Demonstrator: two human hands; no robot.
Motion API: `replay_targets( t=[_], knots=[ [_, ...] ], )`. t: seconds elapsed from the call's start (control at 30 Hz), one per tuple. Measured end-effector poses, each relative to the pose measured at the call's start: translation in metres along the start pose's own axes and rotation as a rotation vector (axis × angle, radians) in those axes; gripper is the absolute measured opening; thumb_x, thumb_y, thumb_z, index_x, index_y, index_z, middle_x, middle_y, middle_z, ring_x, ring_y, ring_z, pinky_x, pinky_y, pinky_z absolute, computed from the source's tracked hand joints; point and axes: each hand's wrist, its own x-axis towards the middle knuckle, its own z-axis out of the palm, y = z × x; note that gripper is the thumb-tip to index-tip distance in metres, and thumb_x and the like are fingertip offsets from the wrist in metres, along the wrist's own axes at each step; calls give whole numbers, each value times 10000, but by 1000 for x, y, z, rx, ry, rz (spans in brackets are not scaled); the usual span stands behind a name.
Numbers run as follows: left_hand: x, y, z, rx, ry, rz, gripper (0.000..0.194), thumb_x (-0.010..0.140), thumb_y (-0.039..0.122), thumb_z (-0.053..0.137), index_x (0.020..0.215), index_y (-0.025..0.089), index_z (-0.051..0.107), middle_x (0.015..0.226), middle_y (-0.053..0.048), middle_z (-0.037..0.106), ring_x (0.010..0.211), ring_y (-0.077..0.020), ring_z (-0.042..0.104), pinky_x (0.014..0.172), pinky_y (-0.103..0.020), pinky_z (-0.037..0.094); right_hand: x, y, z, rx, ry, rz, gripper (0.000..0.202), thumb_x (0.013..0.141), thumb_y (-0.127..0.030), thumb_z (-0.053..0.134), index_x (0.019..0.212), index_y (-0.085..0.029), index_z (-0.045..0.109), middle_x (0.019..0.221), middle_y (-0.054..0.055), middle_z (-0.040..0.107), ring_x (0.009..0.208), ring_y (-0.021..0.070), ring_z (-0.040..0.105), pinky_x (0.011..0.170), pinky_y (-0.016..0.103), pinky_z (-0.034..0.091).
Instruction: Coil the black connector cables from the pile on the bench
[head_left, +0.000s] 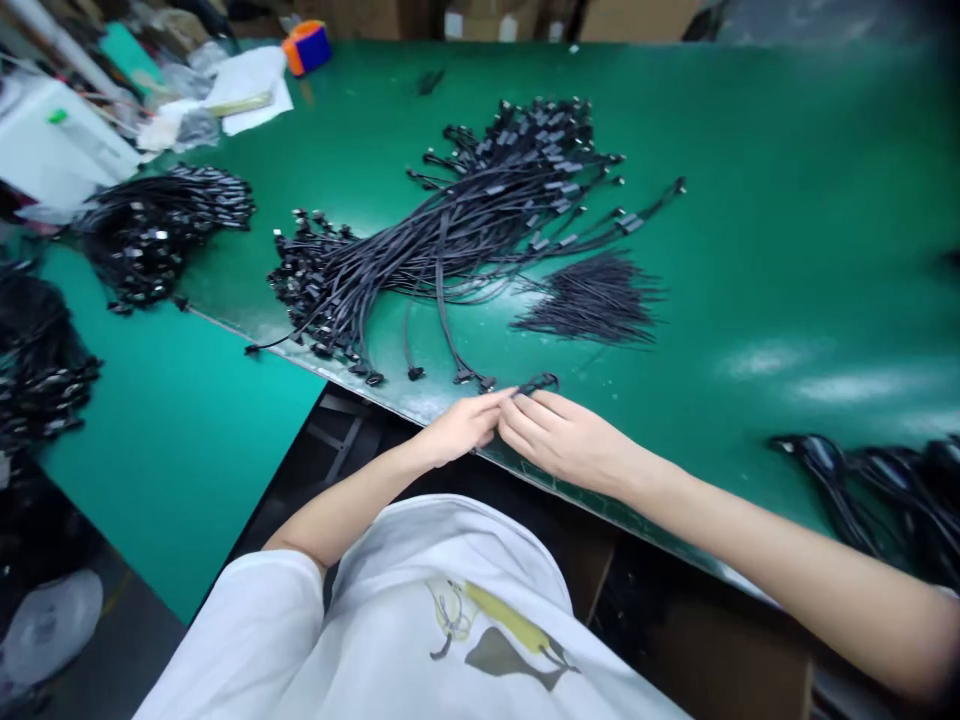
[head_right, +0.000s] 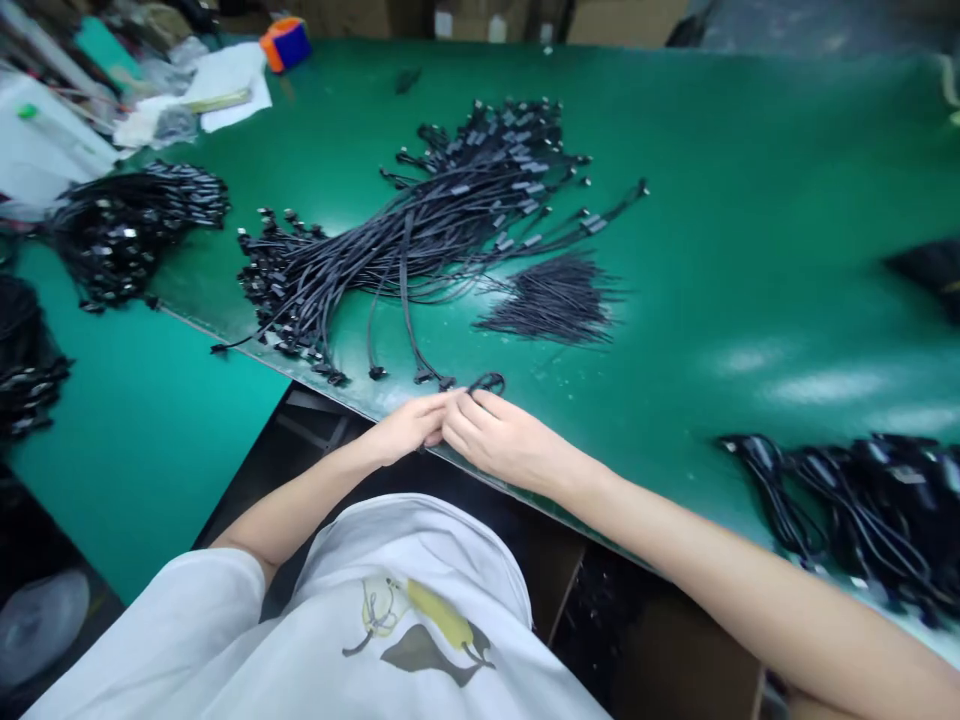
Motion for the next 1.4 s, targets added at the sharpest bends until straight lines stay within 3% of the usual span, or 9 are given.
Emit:
replay_targets(
  t=[0.17, 0.33, 0.6, 0.7, 0.87, 1.03, 1.13, 1.23, 1.4],
  knots=[
    [-10, 5, -10, -253, -82, -125, 487, 804, 293, 644, 1249, 96, 624, 642, 50, 468, 470, -32, 337, 500, -209, 241, 2, -5, -3, -12, -4, -72, 388, 901, -18, 313, 1042, -64, 671, 1084, 180, 663, 974, 248, 588, 898, 409, 448],
    [-12, 4, -12, -270, -141, -144, 213, 792, 288, 654, 918, 117, 667, 687, 33, 505, 459, -20, 328, 497, -218, 235, 4, -14, 2, -89, -113, -38, 414, 873, -9, 323, 1043, -101, 689, 922, 147, 627, 796, 232, 524, 702, 391, 425],
    [-17, 7, 8, -139, -60, -99, 377, 860, 268, 523, 1173, 101, 650, 567, 79, 385, 473, -53, 293, 512, -230, 233, 11, -20, -4, -235, -261, -92, 369, 795, 39, 349, 717, -147, 658, 674, 89, 476, 639, 214, 409, 602, 368, 280],
    [-14, 4, 13, -119, 78, -1, 365, 872, 289, 521, 1173, 123, 642, 544, 75, 410, 501, -68, 330, 524, -225, 248, 17, -15, -1, -180, -205, 53, 273, 821, -12, 405, 709, -134, 622, 635, 65, 460, 583, 186, 382, 586, 351, 238],
    [1, 6, 10, -372, 181, 111, 314, 874, 393, 571, 697, 136, 612, 569, 25, 485, 547, -81, 421, 555, -223, 336, 28, -8, 5, 139, -106, 427, 202, 865, -90, 438, 739, -153, 582, 631, 37, 522, 562, 143, 410, 581, 305, 245],
    [-1, 21, -6, -448, 126, 273, 187, 747, 319, 744, 860, 171, 727, 904, -39, 625, 850, -143, 567, 831, -271, 454, 25, -7, 12, 663, -96, 865, 276, 961, -238, 400, 745, -184, 563, 750, 24, 636, 663, 129, 545, 621, 244, 339],
    [-13, 23, -12, 31, 69, 432, 118, 808, 263, 674, 775, 210, 774, 988, -58, 589, 989, -187, 519, 965, -325, 409, 16, 1, 14, 857, -136, 962, 283, 947, -257, 406, 697, -193, 521, 703, 6, 611, 657, 136, 544, 629, 246, 357],
    [-14, 15, -8, 399, 35, 410, 267, 864, 207, 561, 717, 223, 783, 893, -59, 558, 933, -189, 491, 1003, -354, 375, 11, 5, 7, 837, -111, 1029, 294, 938, -263, 409, 662, -192, 481, 658, 7, 556, 636, 137, 506, 620, 254, 345],
    [1, 10, -7, 13, 93, 301, 166, 813, 248, 623, 808, 167, 768, 923, -60, 592, 966, -199, 554, 970, -341, 411, 18, -11, -9, 952, -72, 881, 323, 974, -299, 375, 721, -182, 538, 759, 31, 611, 694, 131, 530, 664, 250, 367]
  ],
)
